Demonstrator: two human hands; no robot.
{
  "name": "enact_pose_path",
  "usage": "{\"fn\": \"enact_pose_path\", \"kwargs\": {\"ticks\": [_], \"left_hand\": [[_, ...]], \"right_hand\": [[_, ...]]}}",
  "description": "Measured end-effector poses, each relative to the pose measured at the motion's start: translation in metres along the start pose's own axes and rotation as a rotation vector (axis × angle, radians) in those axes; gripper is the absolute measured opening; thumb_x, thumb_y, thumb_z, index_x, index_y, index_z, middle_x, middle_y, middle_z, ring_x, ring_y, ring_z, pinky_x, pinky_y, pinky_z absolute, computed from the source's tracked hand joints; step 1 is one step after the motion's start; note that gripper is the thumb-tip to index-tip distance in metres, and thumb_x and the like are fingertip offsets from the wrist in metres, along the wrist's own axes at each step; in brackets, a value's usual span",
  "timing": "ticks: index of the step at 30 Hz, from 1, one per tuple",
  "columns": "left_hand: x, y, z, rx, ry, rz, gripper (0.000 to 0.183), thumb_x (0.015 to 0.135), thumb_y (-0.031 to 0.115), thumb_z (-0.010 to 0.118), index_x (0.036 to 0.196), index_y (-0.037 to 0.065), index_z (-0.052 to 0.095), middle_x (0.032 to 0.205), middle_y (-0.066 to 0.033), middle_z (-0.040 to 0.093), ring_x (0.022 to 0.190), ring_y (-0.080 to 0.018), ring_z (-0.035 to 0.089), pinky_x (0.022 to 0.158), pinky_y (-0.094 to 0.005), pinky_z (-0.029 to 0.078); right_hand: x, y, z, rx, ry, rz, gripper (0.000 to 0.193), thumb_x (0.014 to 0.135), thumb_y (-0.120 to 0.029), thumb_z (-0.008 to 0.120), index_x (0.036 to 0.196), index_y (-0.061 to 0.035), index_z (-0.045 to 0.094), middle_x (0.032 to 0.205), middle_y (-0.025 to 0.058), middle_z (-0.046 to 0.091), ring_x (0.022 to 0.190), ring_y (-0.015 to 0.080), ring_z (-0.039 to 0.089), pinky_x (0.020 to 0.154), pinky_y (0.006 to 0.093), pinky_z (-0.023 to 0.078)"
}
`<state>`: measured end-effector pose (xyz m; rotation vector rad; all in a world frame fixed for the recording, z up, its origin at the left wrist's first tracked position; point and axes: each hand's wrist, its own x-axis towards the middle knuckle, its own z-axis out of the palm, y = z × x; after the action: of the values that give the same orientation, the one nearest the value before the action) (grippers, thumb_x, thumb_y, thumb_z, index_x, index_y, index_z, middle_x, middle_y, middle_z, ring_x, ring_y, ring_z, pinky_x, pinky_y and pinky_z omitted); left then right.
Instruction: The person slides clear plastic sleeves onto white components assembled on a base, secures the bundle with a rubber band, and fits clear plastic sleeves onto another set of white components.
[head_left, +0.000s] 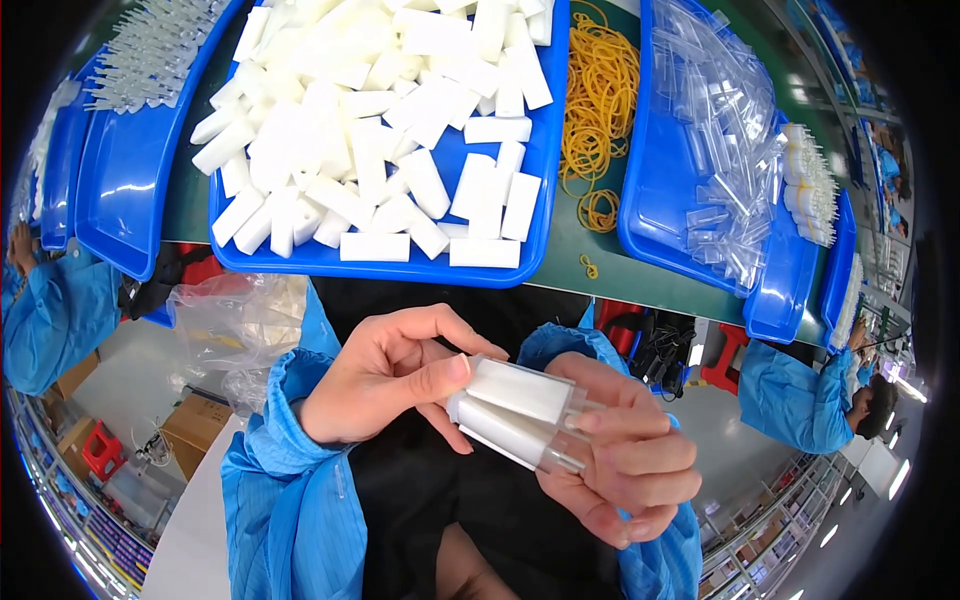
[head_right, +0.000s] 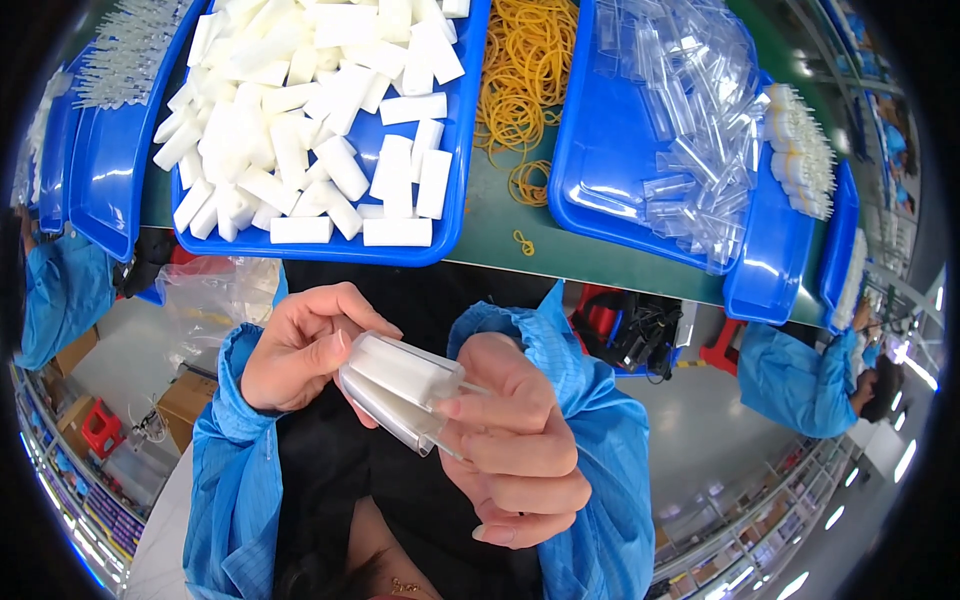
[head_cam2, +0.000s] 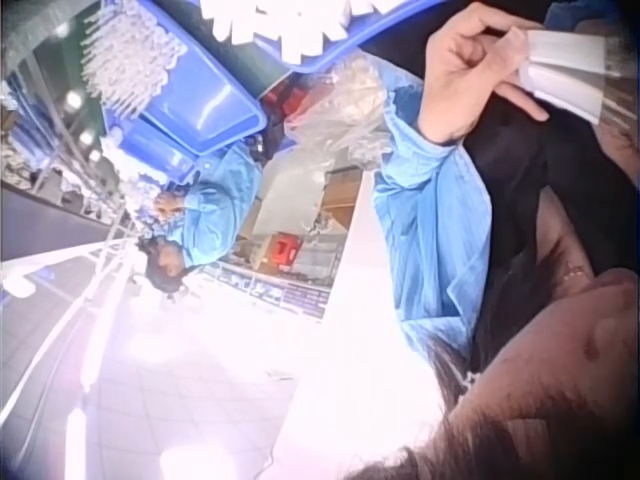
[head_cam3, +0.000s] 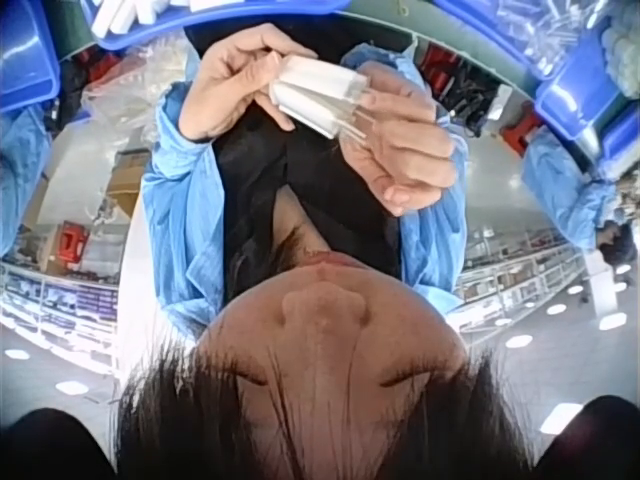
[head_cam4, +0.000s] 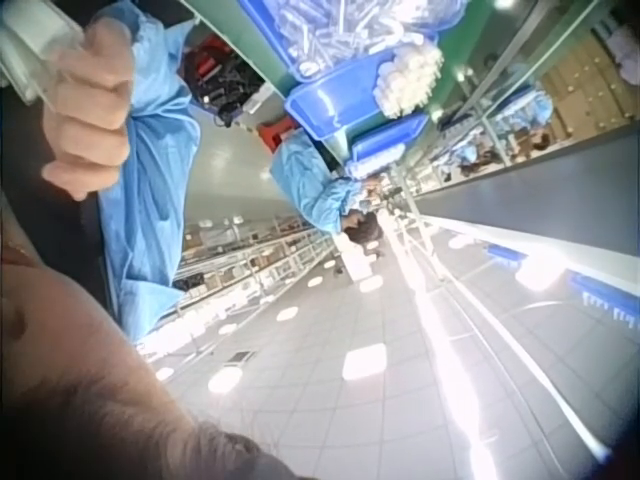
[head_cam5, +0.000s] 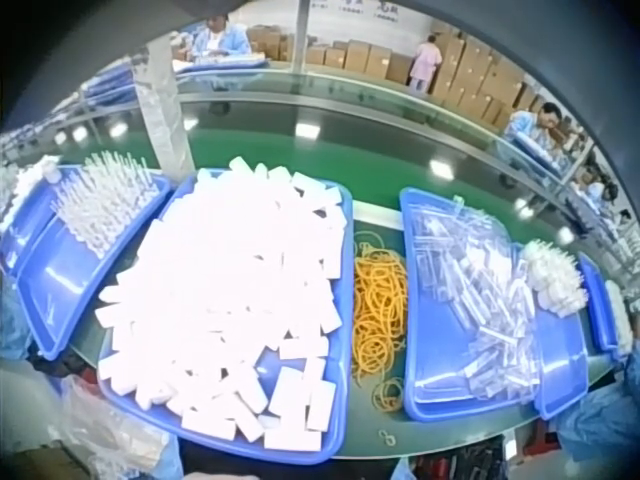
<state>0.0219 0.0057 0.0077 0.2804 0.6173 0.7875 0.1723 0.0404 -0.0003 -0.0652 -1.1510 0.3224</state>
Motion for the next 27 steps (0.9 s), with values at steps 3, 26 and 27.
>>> {"fn": "enact_pose_path", "kwargs": {"ticks": [3,26,27], "left_hand": [[-0.001,-0.001,0.000,0.031,-0.016,0.082,0.024,0.088,0.013,0.052,0.103,-0.006,0.050,0.102,-0.0185,0.058,0.082,-0.0236,0.063,0.060,-0.0345,0.059],[0.008,0.002,0.000,-0.075,-0.130,-0.255,0.028,0.092,0.024,0.046,0.101,-0.002,0.049,0.091,-0.0150,0.060,0.073,-0.0262,0.066,0.054,-0.0295,0.057],[0.009,0.002,0.001,-0.073,-0.133,-0.259,0.028,0.092,0.024,0.046,0.101,-0.002,0.049,0.091,-0.0150,0.060,0.073,-0.0262,0.066,0.054,-0.0295,0.057]], "right_hand": [[0.003,-0.003,0.001,-0.039,0.045,0.075,0.024,0.089,-0.032,0.044,0.092,-0.0095,0.051,0.077,-0.0003,0.037,0.062,0.0117,0.041,0.048,0.0254,0.045],[0.011,0.005,-0.006,-0.055,-0.158,-0.180,0.027,0.091,-0.033,0.042,0.096,-0.0098,0.055,0.075,-0.0030,0.038,0.062,0.0075,0.036,0.044,0.0203,0.038],[0.012,0.004,-0.007,-0.070,-0.161,-0.186,0.027,0.091,-0.033,0.042,0.096,-0.0100,0.055,0.074,-0.0032,0.038,0.062,0.0073,0.036,0.044,0.0201,0.038]]}}
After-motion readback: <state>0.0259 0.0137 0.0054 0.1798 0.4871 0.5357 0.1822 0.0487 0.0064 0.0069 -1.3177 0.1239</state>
